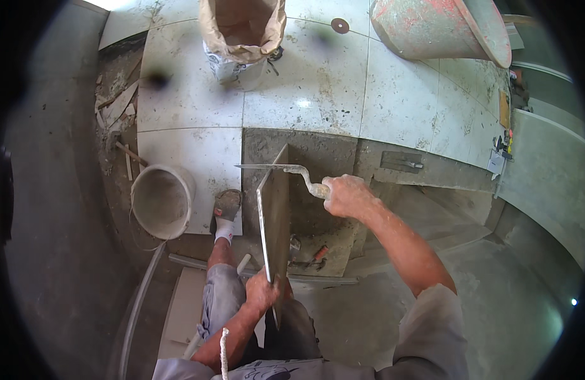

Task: The person tests a tile fit on the floor, chips a concrete step using a chisel and hammer, scrapes the edge of the tile with a chisel, and spreads mortar onto the floor using a trowel.

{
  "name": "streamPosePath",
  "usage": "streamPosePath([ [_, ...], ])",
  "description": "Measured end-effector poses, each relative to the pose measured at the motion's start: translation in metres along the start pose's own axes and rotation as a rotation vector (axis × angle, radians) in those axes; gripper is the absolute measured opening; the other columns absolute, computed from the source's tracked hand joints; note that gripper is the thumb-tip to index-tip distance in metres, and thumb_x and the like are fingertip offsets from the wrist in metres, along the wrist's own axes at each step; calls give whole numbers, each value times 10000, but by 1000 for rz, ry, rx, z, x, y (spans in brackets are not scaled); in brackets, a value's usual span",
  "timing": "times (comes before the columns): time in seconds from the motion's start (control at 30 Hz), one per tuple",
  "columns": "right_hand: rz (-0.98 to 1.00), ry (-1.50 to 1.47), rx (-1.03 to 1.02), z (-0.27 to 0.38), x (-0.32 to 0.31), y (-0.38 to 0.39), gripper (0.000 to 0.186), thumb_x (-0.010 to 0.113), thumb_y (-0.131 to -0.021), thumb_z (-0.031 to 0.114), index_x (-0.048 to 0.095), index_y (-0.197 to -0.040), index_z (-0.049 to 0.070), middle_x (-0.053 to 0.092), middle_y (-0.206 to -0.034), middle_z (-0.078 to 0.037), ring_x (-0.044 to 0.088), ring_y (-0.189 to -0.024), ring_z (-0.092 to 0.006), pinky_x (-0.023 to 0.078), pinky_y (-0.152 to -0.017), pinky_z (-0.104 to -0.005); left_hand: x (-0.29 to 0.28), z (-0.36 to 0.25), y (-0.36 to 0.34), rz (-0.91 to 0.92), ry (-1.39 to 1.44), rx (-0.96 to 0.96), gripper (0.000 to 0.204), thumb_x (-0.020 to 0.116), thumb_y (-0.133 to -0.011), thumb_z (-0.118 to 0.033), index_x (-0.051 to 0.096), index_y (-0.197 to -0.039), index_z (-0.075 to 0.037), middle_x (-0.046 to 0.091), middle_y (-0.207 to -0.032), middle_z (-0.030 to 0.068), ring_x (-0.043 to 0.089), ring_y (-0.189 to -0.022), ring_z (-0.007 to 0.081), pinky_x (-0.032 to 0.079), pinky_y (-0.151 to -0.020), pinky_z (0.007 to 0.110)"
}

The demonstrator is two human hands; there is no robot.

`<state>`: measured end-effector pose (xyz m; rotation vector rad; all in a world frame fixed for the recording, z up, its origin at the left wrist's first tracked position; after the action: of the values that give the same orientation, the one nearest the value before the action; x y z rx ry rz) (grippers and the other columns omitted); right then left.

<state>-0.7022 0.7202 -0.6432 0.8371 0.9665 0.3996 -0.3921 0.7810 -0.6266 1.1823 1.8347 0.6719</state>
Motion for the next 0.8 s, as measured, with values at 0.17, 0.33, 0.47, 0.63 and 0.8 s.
streamPosePath([
  [0.17,194,94,233,-51,55,-105,243,574,-713,159,671,-911,58,658,-916,-180,632,-884,-334,507,-779,-412,-4,19,-3,50,3,8,241,523,-827,-249,563,-994,-80,632,-821,163,611,-744,377,488,-655,477],
  [0.33,152,48,474,-99,127,-145,235,595,-717,159,685,-909,58,665,-940,-159,639,-903,-310,514,-778,-400,-5,40,-5,-34,86,1,189,562,-821,-240,587,-870,-60,615,-733,189,602,-660,390,489,-579,467],
  [0.47,34,-135,613,-105,191,-87,274,620,-707,229,669,-905,46,665,-900,-166,642,-868,-317,515,-749,-422,-2,33,-7,-89,98,39,207,581,-818,-253,612,-817,-49,605,-671,200,600,-641,403,487,-575,476],
  [0.63,211,-482,592,-61,259,52,281,570,-733,223,663,-890,10,645,-931,-208,639,-869,-319,499,-747,-409,2,-7,-5,-41,-71,34,274,564,-826,-310,623,-854,-43,619,-693,225,615,-681,404,498,-617,481],
  [0.8,389,-761,756,-19,293,202,309,612,-689,216,631,-835,-56,651,-726,-196,650,-625,-311,500,-612,-398,27,-32,-4,38,-299,4,363,544,-812,-378,655,-818,-32,629,-758,247,619,-748,415,493,-687,496],
])
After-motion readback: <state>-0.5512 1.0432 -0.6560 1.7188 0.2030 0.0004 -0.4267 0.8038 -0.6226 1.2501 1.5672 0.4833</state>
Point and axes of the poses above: each hand's wrist, its own y-axis away from the middle knuckle, its own x-axis out of the palm, z = x × y, the point moved 2 cm from there along -y, towards the middle knuckle
